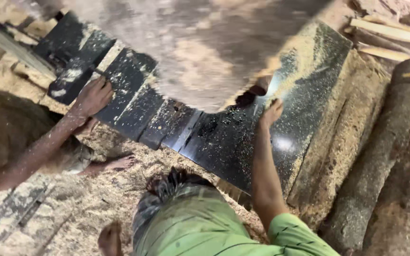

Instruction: The person uses a saw to cut wood logs and planks into smaller pieces, feeding the wood into the blade by hand and moving finished pieces aside.

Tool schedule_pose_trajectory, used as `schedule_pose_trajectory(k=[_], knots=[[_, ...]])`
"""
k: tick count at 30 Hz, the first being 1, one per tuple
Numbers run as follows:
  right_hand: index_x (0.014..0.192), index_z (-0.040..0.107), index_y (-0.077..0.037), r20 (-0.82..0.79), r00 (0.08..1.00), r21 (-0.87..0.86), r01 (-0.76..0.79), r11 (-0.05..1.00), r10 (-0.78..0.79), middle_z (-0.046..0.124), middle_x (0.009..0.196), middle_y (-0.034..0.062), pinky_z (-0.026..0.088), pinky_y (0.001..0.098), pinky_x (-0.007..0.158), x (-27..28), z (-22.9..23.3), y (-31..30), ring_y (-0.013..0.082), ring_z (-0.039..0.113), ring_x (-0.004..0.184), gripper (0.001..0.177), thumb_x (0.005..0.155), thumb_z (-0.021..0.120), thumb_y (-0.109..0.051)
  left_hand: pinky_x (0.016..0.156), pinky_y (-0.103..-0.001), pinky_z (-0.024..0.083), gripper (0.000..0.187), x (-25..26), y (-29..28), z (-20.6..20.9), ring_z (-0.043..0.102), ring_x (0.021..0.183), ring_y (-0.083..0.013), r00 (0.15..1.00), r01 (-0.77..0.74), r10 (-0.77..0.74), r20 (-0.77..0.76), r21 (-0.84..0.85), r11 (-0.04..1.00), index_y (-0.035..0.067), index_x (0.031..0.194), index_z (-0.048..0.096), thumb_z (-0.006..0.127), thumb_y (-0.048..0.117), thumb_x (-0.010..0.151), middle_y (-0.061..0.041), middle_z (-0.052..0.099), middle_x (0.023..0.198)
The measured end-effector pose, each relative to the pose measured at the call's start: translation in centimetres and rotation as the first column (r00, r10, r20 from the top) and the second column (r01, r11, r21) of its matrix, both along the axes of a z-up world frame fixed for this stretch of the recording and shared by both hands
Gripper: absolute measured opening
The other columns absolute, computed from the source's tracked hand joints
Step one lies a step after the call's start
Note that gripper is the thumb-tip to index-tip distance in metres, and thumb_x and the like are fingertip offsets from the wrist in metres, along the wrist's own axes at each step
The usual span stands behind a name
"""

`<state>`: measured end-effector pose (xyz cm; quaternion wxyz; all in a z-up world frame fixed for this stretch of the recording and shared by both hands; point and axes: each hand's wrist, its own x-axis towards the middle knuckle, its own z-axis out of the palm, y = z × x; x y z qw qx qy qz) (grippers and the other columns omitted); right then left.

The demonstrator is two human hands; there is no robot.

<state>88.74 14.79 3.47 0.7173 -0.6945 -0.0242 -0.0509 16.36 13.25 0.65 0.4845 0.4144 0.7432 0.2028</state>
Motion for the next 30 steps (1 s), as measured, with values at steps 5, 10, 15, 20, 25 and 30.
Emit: schedule_pose_trajectory(k=[5, 10, 15, 20, 25, 30], knots=[[0.116, 0.068, 0.007, 0.015, 0.99, -0.237, 0.141, 0.961, -0.142, 0.072, 0.113, 0.0177, 0.053, 0.0397, 0.092, -1.1, 1.3, -7.2, 0.0268, 0.065, 0.102, 0.055, 0.107, 0.054, -0.045, 0.072, -0.038, 0.059, 0.043, -1.9, 1.9, 0.9, 0.071, 0.079, -0.0262, 0.974, 0.026, 0.039, 0.221, -0.282, 0.959, -0.011, 0.111, 0.071, 0.076, 0.027, 0.092, -0.022, 0.075, 0.093], [0.132, 0.062, 0.004, -0.11, 0.985, -0.479, -0.168, 0.862, 0.131, 0.067, 0.127, 0.0189, 0.048, 0.0387, 0.1, -6.0, 5.3, -12.6, 0.0286, 0.061, 0.116, 0.067, 0.099, 0.059, -0.055, 0.087, -0.039, 0.055, 0.045, -5.8, 4.6, -1.9, 0.073, 0.096, -0.0278, 0.933, 0.356, -0.359, -0.033, -0.068, 0.932, -0.002, 0.118, 0.073, 0.075, 0.035, 0.092, -0.018, 0.077, 0.103], [0.15, 0.048, 0.005, 0.038, 0.96, -0.785, -0.143, 0.602, 0.278, 0.053, 0.15, 0.0288, 0.04, 0.0449, 0.117, -19.8, 5.4, -15.4, 0.0386, 0.051, 0.141, 0.088, 0.095, 0.068, -0.061, 0.099, -0.042, 0.055, 0.05, -4.2, 9.7, -2.9, 0.072, 0.109, -0.0289, 0.779, 0.627, -0.627, -0.014, 0.052, 0.777, 0.003, 0.122, 0.072, 0.074, 0.044, 0.094, -0.017, 0.076, 0.117], [0.162, 0.021, -0.003, -0.189, 0.923, -0.692, -0.367, 0.622, 0.334, 0.047, 0.152, 0.0311, 0.041, 0.0505, 0.114, -39.5, 4.8, -17.1, 0.0414, 0.049, 0.139, 0.11, 0.084, 0.082, -0.051, 0.1, -0.04, 0.053, 0.044, 1.0, 7.4, -0.3, 0.066, 0.121, -0.023, 0.523, 0.693, -0.63, 0.574, 0.144, 0.707, 0.008, 0.129, 0.066, 0.074, 0.032, 0.093, -0.012, 0.069, 0.13], [0.161, 0.01, -0.014, -0.465, 0.826, -0.045, -0.381, 0.923, 0.318, 0.05, 0.142, 0.0265, 0.059, 0.045, 0.094, -52.6, 6.9, -17.9, 0.0364, 0.062, 0.119, 0.114, 0.077, 0.081, -0.042, 0.101, -0.041, 0.056, 0.069, 3.7, 0.7, 10.0, 0.067, 0.119, -0.0209, 0.292, 0.939, -0.661, 0.692, -0.076, 0.335, 0.017, 0.129, 0.059, 0.086, 0.046, 0.073, -0.005, 0.072, 0.123], [0.163, 0.021, -0.006, -0.503, 0.818, -0.07, -0.361, 0.93, 0.28, 0.058, 0.138, 0.0297, 0.06, 0.0428, 0.092, -63.8, 8.1, -17.5, 0.0356, 0.066, 0.115, 0.107, 0.081, 0.08, -0.041, 0.087, -0.045, 0.06, 0.066, -4.0, -3.8, 12.8, 0.073, 0.097, -0.0293, 0.42, 0.888, -0.383, 0.823, -0.285, 0.362, 0.008, 0.128, 0.064, 0.082, 0.046, 0.077, -0.016, 0.075, 0.11]])
